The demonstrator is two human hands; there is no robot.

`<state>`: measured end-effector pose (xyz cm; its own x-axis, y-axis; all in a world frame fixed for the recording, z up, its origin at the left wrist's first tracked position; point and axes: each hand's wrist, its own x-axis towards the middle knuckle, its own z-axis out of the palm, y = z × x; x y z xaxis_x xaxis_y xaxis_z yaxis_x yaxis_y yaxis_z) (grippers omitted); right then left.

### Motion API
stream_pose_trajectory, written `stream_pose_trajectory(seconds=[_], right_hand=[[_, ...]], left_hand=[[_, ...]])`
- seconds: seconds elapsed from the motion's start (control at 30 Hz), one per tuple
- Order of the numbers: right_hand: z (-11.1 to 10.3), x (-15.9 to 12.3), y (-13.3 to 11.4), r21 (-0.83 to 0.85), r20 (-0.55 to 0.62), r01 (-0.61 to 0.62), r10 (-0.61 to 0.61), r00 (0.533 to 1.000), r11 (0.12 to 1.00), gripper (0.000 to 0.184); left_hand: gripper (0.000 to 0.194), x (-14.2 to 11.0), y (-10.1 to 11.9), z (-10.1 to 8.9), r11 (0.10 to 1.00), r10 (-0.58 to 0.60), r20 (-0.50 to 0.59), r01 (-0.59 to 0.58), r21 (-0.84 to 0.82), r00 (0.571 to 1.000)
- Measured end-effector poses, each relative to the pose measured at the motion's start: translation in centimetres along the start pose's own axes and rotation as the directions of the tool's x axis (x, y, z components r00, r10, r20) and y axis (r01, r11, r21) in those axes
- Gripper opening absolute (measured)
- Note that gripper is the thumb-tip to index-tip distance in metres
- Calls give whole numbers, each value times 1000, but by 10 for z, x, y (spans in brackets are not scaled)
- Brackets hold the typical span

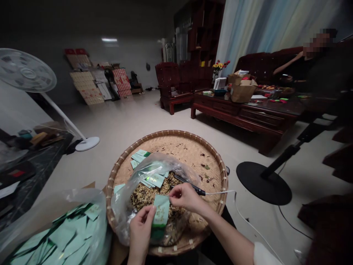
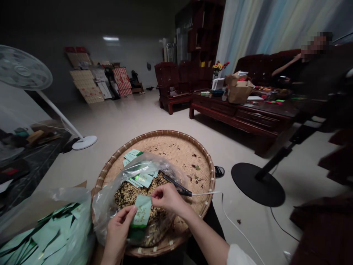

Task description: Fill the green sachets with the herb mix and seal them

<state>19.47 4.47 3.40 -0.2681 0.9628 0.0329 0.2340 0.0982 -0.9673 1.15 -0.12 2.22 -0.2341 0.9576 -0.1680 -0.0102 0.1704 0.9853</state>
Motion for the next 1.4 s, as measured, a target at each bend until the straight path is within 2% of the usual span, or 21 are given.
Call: stream_pose_trajectory(seconds=[0.1, 0.2, 0.27, 0.37, 0.47, 0.53, 0.6, 0.67, 0.7, 0.73, 0.77, 0.83, 0.9, 0.93, 0.97, 1.0, 1.07, 1.13, 1.2, 1.3, 1.4], right_hand=[[-23, 0, 3, -18, -127, -47, 45, 991, 999, 8], [-36, -5, 3, 31, -241, -80, 85, 967, 996, 11], [-31, -9, 1, 41, -210, -28, 36, 977, 999, 16], [-10, -13, -5, 6, -121, 66, -64, 991, 998, 35], [7, -10, -7, -2, -158, 98, -97, 983, 995, 12], [7, -7, -3, 48, -239, 81, -67, 969, 996, 12], [2, -4, 4, 126, -280, 32, 5, 960, 991, 16], [-4, -4, 13, 185, -246, -25, 71, 967, 982, 19], [-5, -5, 18, 202, -216, -47, 92, 972, 978, 19], [-5, -6, 23, 210, -192, -61, 102, 976, 976, 19], [-4, -7, 27, 205, -176, -69, 106, 979, 976, 19], [0, -9, 31, 128, -164, -64, 85, 983, 990, 17], [4, -7, 30, -49, -147, -15, 7, 989, 999, 14], [6, -4, 27, -163, -122, 30, -51, 991, 986, 13], [7, 0, 23, -282, -83, 83, -111, 990, 956, 14], [9, 7, 19, -400, -35, 133, -160, 987, 907, 16], [15, 23, 13, -623, 69, 199, -200, 977, 757, 23], [23, 41, 12, -811, 133, 194, -150, 980, 552, 33], [32, 58, 16, -840, 155, 200, -129, 979, 505, 36], [40, 75, 25, -851, 182, 219, -123, 976, 477, 17], [35, 79, 24, -855, 172, 215, -132, 976, 473, 13]], left_hand=[[42, 2, -1, -5, 1000, 12, -50, -11, 13, 999], [43, 2, 0, -6, 1000, -4, -40, 5, 13, 999], [43, 0, 2, -3, 1000, 6, -14, -6, 26, 1000], [39, -4, 5, 6, 997, 28, 61, -32, 69, 998], [34, -7, 7, 11, 993, 37, 141, -52, 107, 989], [33, -8, 8, 7, 995, 18, 131, -30, 90, 991], [33, -7, 12, -7, 1000, -21, 29, 21, -5, 999], [34, -4, 19, -28, 977, -58, -174, 20, -212, 983], [33, -3, 25, -40, 940, -63, -338, -58, -337, 939], [31, -3, 32, -50, 884, -65, -487, -176, -433, 871], [28, -3, 39, -59, 822, -68, -580, -284, -494, 812], [28, -5, 52, -66, 728, -76, -658, -410, -550, 749], [28, -11, 60, -59, 727, -67, -632, -396, -561, 772], [26, -14, 61, -51, 738, -62, -584, -357, -573, 810], [28, -16, 61, -42, 745, -66, -566, -337, -576, 822], [31, -19, 59, -33, 754, -56, -552, -327, -570, 832], [36, -21, 52, -17, 786, -42, -466, -258, -561, 884], [38, -21, 44, -7, 809, -47, -375, -185, -558, 926], [41, -19, 38, -3, 824, -68, -299, -115, -555, 952], [47, -12, 27, -2, 856, -112, -174, 6, -517, 978], [53, 0, 11, -4, 907, -146, -38, 119, -403, 989]])
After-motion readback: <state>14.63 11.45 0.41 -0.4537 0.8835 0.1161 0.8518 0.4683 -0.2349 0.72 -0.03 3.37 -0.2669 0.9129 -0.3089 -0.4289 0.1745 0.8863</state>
